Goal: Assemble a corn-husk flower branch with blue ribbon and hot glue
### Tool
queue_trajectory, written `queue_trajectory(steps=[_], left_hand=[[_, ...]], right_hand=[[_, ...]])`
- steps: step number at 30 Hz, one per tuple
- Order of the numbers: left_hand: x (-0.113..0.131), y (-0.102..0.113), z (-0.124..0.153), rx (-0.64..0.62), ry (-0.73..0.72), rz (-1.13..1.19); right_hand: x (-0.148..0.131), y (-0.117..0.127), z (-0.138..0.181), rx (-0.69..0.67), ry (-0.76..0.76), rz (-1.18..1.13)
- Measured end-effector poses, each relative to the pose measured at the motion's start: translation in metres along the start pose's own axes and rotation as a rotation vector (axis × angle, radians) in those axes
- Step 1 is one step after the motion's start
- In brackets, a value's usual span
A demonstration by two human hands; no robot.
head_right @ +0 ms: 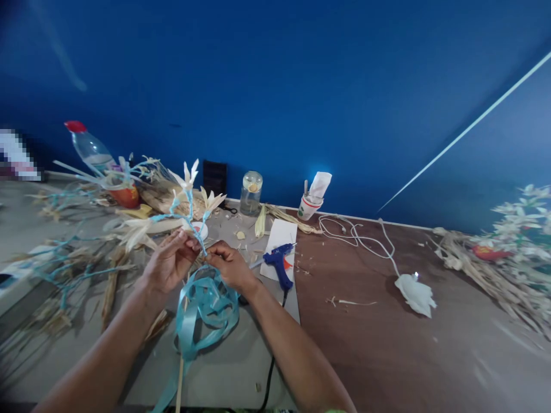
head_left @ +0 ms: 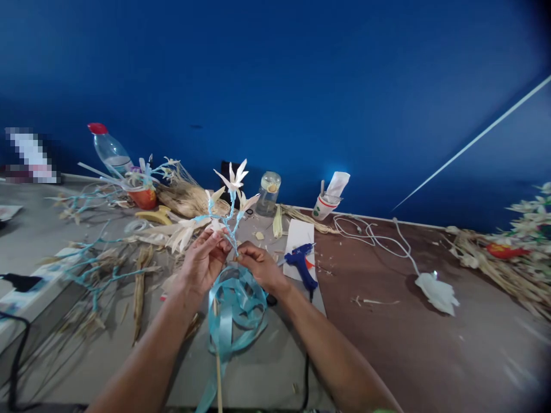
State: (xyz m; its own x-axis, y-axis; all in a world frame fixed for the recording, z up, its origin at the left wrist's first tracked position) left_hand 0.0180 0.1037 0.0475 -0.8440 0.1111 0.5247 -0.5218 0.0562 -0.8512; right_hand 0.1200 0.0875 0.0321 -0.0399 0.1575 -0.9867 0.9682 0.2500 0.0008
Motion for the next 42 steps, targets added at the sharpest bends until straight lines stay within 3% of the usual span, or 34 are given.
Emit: queue_trajectory(steps=[6, 19, 34, 42], left_hand=[[-0.003, -0.007, 0.003, -0.058, 0.031, 0.011], [0.004, 0.000, 0.004, 0.115, -0.088, -0.082], [-0.006, -0.007, 0.001, -0.019, 0.059, 0.070], [-0.011, 0.002, -0.001, 0.037, 0.067, -0.023]], right_hand=[[-0.003, 0.003, -0.001, 0.008, 0.022, 0.042], [-0.002, -0.002, 0.002, -0.002, 0.032, 0.175], [-0.003, -0.001, 0.000, 0.008, 0.034, -0.034], [-0.001, 0.001, 0.000, -0.001, 0.073, 0.116]])
Point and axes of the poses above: each hand's wrist, its own z-axis away from the middle knuckle, its own y-axis out of the back of the hand, x = y × z, the point moved 10 cm from there along -z, towards the middle knuckle, and after that the axes turned 7 degrees about z, right-handed, at the moved point
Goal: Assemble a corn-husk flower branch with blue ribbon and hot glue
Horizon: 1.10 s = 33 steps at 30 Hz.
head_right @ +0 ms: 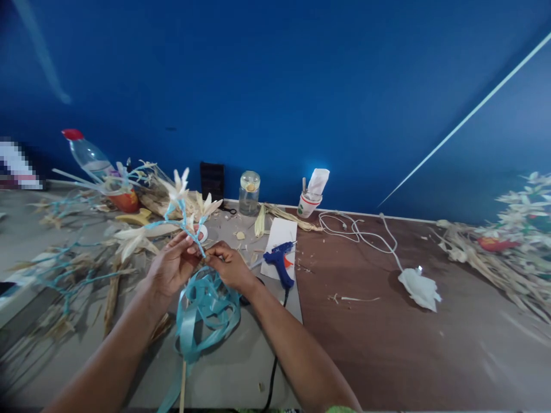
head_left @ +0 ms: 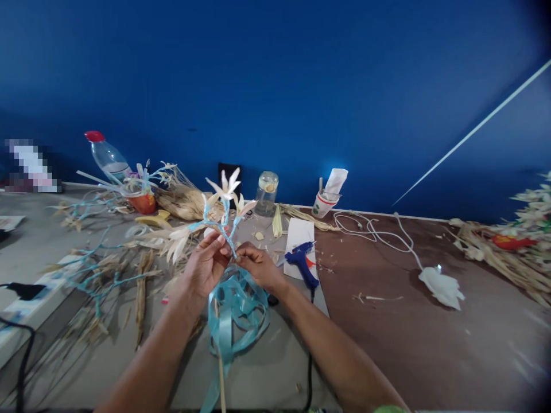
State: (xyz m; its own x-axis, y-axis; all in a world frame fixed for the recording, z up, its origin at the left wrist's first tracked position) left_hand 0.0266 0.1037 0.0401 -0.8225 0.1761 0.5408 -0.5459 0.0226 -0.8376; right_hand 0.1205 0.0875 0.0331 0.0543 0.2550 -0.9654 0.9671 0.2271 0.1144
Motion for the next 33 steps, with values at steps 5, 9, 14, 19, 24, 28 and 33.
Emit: queue_trajectory(steps=[5, 9, 14, 19, 24, 28, 33], left_hand=[[0.000, 0.003, 0.000, 0.030, -0.012, -0.032], [-0.001, 0.002, 0.001, 0.029, -0.002, -0.040], [0.001, 0.001, 0.003, 0.026, -0.012, -0.084], [0.001, -0.005, 0.004, -0.045, 0.025, -0.108], [0.006, -0.014, 0.007, -0.062, -0.005, -0.161], [0.007, -0.019, 0.011, -0.049, -0.033, -0.190], [0.001, -0.012, 0.010, -0.005, -0.016, -0.272]], right_hand=[[0.001, 0.003, -0.001, 0.035, -0.009, 0.074], [-0.002, 0.004, -0.001, 0.050, 0.004, 0.107], [-0.001, 0.002, -0.001, 0.038, 0.017, 0.111], [0.000, -0.002, -0.001, -0.002, 0.032, 0.025], [0.002, -0.003, -0.001, -0.010, 0.017, 0.021], [0.007, -0.001, -0.001, 0.003, -0.002, 0.017], [0.002, -0.001, -0.002, -0.001, 0.023, 0.001]])
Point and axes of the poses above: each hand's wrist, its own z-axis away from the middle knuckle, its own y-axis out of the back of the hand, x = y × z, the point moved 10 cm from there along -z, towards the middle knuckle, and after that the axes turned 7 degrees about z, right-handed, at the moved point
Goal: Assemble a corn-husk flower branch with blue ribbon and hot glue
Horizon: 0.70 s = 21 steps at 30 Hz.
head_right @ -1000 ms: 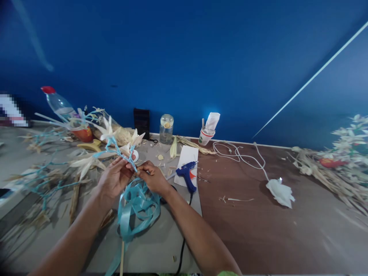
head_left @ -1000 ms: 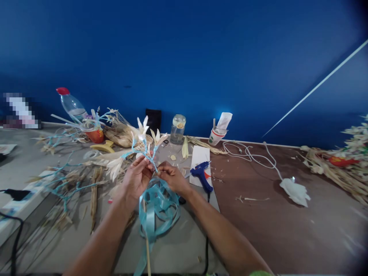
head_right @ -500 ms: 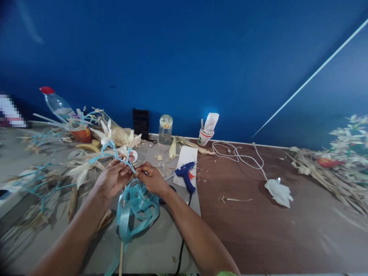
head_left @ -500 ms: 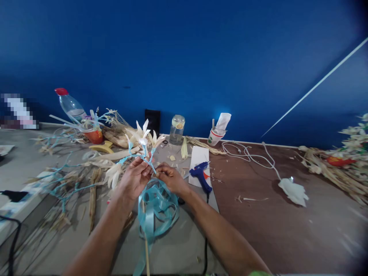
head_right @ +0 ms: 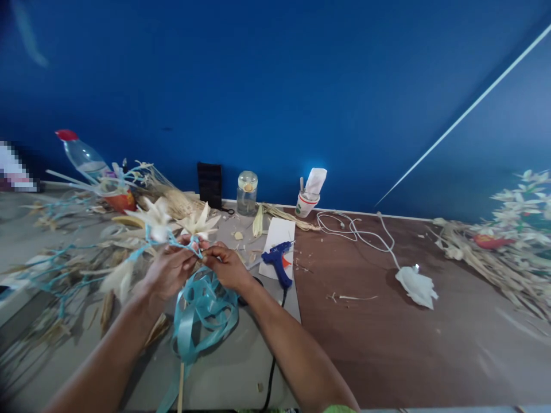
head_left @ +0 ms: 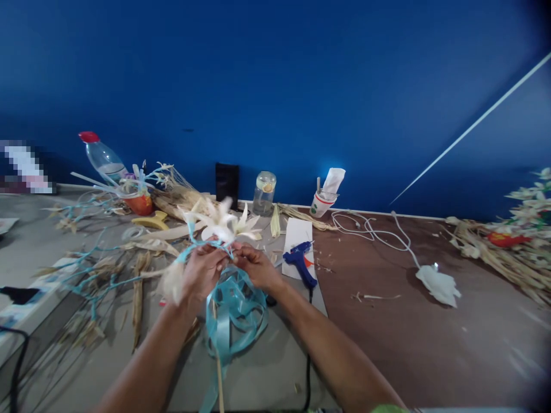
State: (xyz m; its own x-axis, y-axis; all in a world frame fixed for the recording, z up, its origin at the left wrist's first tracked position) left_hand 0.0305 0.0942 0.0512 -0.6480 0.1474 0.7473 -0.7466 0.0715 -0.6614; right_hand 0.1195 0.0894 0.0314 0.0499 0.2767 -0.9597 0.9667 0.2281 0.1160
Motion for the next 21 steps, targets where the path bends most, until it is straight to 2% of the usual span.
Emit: queue_trajectory(steps=[8, 14, 21], left_hand=[[-0.0115, 0.0060, -0.0053, -0.086, 0.069, -0.022], [-0.0096, 0.0021, -0.0034, -0.129, 0.113, -0.084], [-0.0067, 0.0069, -0.0038, -0.083, 0.080, -0.152]], right_hand=[[-0.0080, -0.0010, 0.0009, -0.011, -0.003, -0.008], [-0.0065, -0.0056, 0.0016, -0.030, -0.024, -0.052], [-0.0088, -0.0063, 0.0015, -0.035, -0.031, -0.019]])
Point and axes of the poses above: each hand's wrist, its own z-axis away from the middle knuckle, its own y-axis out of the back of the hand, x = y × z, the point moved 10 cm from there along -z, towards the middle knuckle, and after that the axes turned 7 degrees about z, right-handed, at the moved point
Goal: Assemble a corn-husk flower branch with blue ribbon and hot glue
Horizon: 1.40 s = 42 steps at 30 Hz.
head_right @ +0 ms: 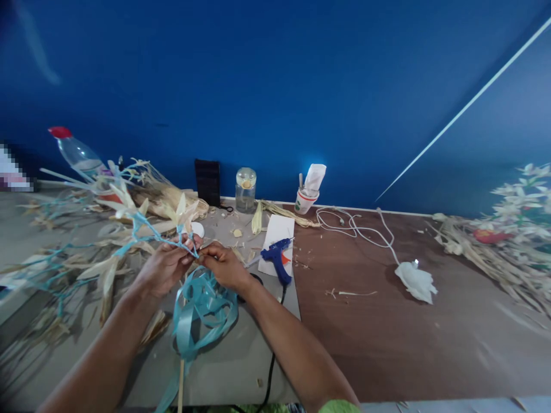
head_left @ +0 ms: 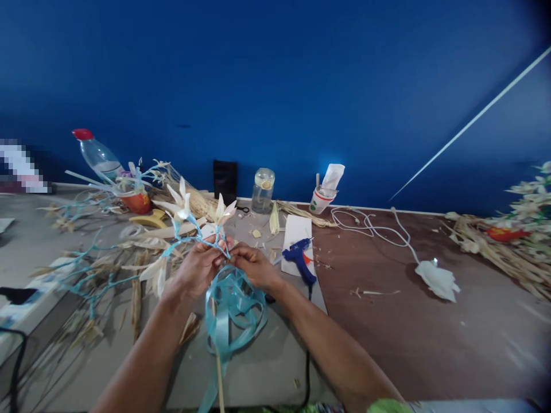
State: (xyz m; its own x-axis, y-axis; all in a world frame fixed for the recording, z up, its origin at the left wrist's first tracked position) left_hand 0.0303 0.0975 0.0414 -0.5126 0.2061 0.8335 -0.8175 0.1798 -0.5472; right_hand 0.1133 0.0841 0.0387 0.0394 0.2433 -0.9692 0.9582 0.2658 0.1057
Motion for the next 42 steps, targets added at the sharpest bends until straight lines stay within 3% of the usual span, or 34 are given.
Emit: queue_trajectory(steps=[10, 18, 30, 36, 42], left_hand=[[0.010, -0.012, 0.005, 0.038, -0.109, 0.032], [0.007, -0.001, 0.007, 0.076, -0.146, 0.037], [0.005, 0.012, -0.001, 0.020, -0.125, -0.277], [0.002, 0.019, -0.005, 0.055, -0.094, -0.260], [-0.006, 0.014, -0.002, 0.033, 0.003, -0.063]], right_hand=[[-0.005, 0.000, 0.001, 0.009, -0.010, 0.011], [0.009, 0.006, -0.001, 0.048, -0.058, -0.052], [0.014, 0.007, 0.000, 0.098, -0.151, -0.196], [0.013, 0.009, 0.001, 0.096, -0.153, -0.156], [0.013, 0.008, 0.002, 0.101, -0.212, -0.200]])
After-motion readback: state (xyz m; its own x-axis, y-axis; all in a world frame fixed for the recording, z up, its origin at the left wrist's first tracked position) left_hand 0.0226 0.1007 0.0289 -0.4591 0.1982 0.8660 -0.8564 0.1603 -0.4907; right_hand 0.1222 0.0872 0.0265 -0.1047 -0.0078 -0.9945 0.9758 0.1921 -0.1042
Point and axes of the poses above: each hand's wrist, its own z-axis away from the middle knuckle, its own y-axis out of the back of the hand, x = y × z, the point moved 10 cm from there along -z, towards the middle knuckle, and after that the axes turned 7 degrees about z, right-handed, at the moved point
